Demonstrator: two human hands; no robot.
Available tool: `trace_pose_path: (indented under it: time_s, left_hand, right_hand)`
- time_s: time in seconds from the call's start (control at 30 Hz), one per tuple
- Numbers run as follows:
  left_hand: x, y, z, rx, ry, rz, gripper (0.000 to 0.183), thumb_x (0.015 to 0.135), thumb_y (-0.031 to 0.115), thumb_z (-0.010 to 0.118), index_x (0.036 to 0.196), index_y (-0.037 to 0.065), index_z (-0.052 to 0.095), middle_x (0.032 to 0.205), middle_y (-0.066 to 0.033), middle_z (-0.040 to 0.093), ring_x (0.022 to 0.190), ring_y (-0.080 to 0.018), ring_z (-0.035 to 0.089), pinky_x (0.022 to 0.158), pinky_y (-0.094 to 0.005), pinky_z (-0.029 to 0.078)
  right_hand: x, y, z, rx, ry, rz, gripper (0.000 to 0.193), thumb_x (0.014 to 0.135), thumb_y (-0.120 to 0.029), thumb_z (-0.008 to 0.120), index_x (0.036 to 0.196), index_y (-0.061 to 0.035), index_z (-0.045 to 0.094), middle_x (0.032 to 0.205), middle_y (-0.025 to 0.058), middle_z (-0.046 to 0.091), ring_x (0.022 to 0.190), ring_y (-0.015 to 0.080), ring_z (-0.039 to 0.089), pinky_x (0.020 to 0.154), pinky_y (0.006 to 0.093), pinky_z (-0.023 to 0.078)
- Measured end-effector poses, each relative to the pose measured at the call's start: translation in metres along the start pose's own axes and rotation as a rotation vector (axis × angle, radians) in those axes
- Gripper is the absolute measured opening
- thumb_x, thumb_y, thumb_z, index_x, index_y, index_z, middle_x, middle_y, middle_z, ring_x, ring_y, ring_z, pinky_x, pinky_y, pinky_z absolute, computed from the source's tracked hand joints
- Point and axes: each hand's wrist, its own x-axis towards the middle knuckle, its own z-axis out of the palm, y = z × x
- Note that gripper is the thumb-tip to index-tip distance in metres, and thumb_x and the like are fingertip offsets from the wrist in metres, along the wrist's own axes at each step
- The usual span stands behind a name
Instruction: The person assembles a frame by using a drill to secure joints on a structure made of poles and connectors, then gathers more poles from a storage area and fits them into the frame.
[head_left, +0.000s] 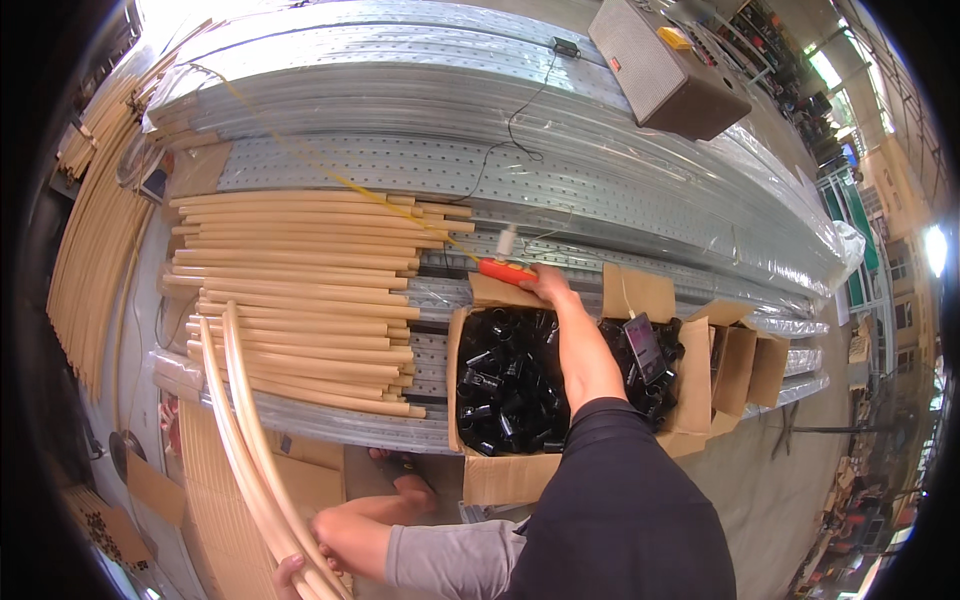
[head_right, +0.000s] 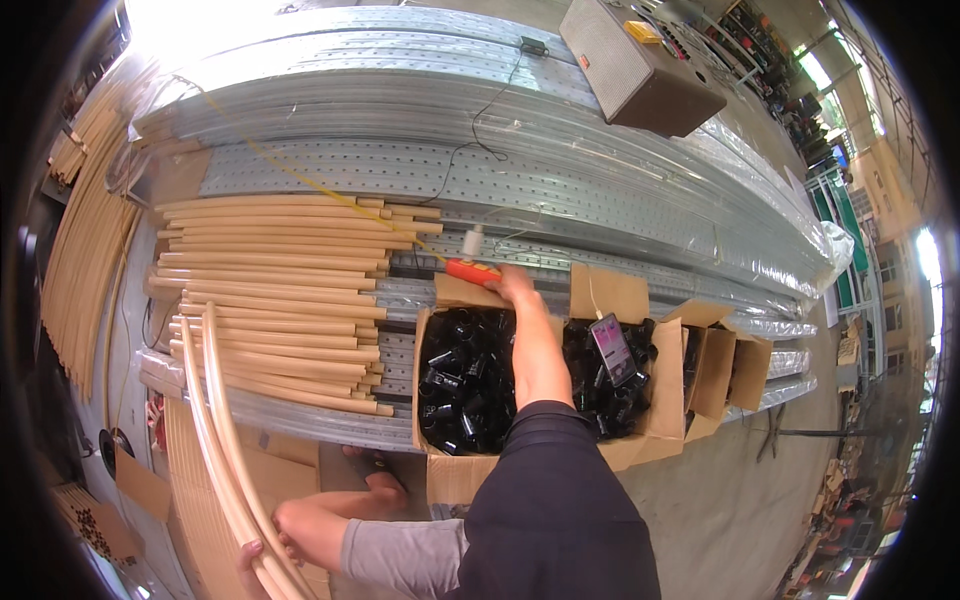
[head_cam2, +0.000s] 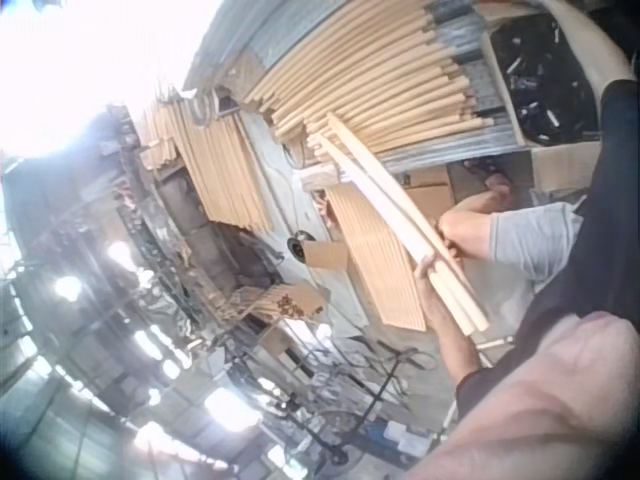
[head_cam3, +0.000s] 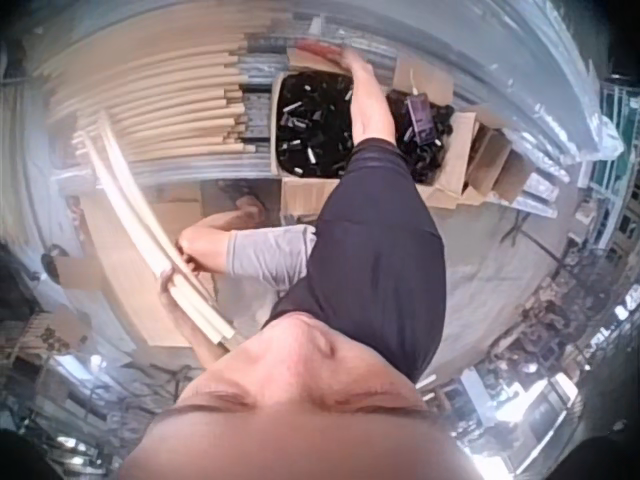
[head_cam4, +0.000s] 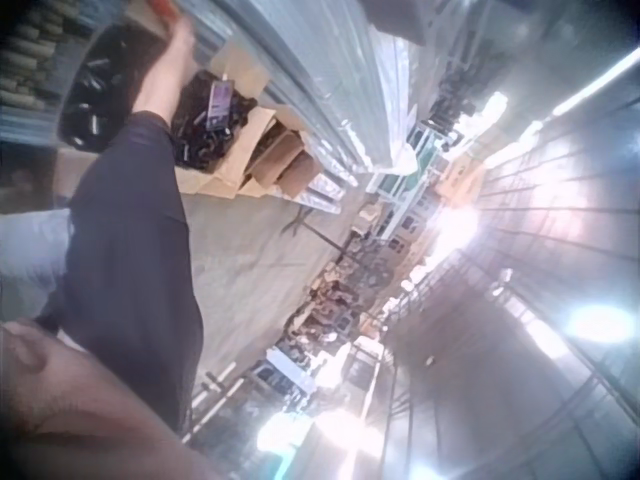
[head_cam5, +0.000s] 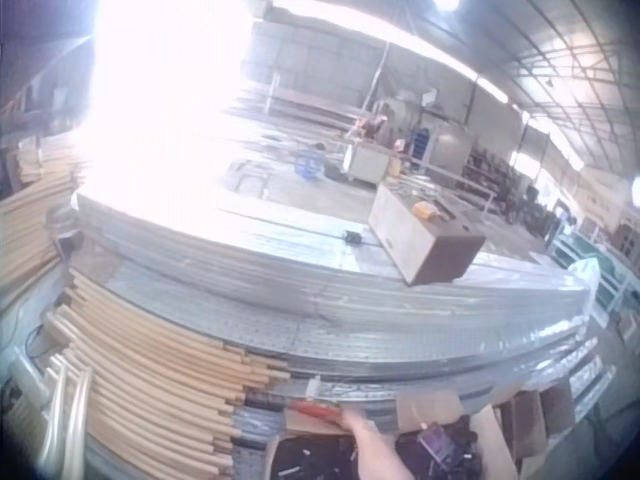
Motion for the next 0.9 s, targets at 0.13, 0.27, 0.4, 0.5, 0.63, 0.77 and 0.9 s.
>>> trace_pose_path:
  time_s: [0.13, 0.27, 0.4, 0.5, 0.63, 0.77, 0.9]
  left_hand:
    - [0.006, -0.001, -0.006, 0.078, -0.015, -0.087, 0.055, 0.082, 0.036, 0.063, 0.120, -0.003, 0.057, 0.101, -0.0119, 0.065, 0.091, -0.0197, 0.061, 0.081, -0.0306, 0.048]
    - [-0.009, -0.010, 0.005, 0.047, 0.018, 0.007, 0.056, 0.082, 0.037, 0.063, 0.121, -0.003, 0.057, 0.101, -0.0115, 0.066, 0.092, -0.0198, 0.061, 0.080, -0.0297, 0.048]
    - [0.010, -0.008, 0.007, 0.065, -0.150, -0.030, 0.060, 0.081, 0.037, 0.064, 0.123, -0.005, 0.055, 0.104, -0.0163, 0.066, 0.096, -0.0247, 0.062, 0.088, -0.0357, 0.047]
    - [0.037, -0.016, -0.017, 0.046, -0.202, -0.102, 0.058, 0.079, 0.032, 0.066, 0.120, -0.007, 0.055, 0.099, -0.0196, 0.066, 0.091, -0.0268, 0.065, 0.089, -0.0375, 0.051]
    - [0.038, -0.018, -0.007, 0.062, -0.097, -0.105, 0.048, 0.073, 0.024, 0.069, 0.110, -0.003, 0.056, 0.090, -0.0165, 0.066, 0.069, -0.0240, 0.066, 0.061, -0.0320, 0.057]
    - [0.047, -0.025, -0.027, 0.116, 0.088, -0.202, 0.043, 0.071, 0.024, 0.070, 0.104, 0.001, 0.057, 0.074, -0.0130, 0.065, 0.060, -0.0244, 0.063, 0.055, -0.0331, 0.056]
    - [0.052, -0.012, -0.039, 0.124, 0.076, -0.265, 0.043, 0.070, 0.025, 0.070, 0.106, 0.002, 0.058, 0.076, -0.0119, 0.065, 0.060, -0.0242, 0.063, 0.056, -0.0330, 0.056]
  right_hand:
    - [0.023, -0.001, 0.028, -0.190, -0.069, 0.079, 0.031, 0.084, -0.011, 0.058, 0.113, -0.0076, 0.068, 0.116, 0.0222, 0.064, 0.110, 0.0376, 0.061, 0.092, 0.0445, 0.049]
    - [0.010, -0.037, 0.036, -0.136, -0.016, 0.058, 0.029, 0.088, -0.016, 0.052, 0.109, -0.0050, 0.068, 0.115, 0.0235, 0.063, 0.107, 0.0403, 0.061, 0.090, 0.0476, 0.050]
    - [0.016, 0.005, 0.027, -0.022, 0.149, 0.008, 0.029, 0.082, -0.015, 0.057, 0.107, -0.0044, 0.068, 0.111, 0.0241, 0.065, 0.107, 0.0398, 0.062, 0.087, 0.0497, 0.050]
    - [0.037, -0.007, 0.013, -0.187, 0.082, 0.074, 0.029, 0.081, -0.018, 0.063, 0.107, -0.0074, 0.070, 0.106, 0.0190, 0.069, 0.102, 0.0372, 0.064, 0.087, 0.0463, 0.052]
    - [0.049, -0.059, 0.011, -0.178, 0.189, -0.041, 0.028, 0.080, -0.026, 0.069, 0.102, -0.0092, 0.072, 0.102, 0.0169, 0.070, 0.099, 0.0353, 0.066, 0.084, 0.0445, 0.053]
    - [0.073, -0.128, 0.045, -0.162, 0.116, -0.180, 0.028, 0.080, -0.026, 0.070, 0.102, -0.0088, 0.072, 0.102, 0.0170, 0.070, 0.099, 0.0350, 0.066, 0.085, 0.0443, 0.052]
    - [0.114, -0.154, 0.107, -0.262, -0.046, -0.153, 0.030, 0.080, -0.024, 0.068, 0.102, -0.0040, 0.071, 0.101, 0.0192, 0.070, 0.100, 0.0350, 0.066, 0.086, 0.0446, 0.052]
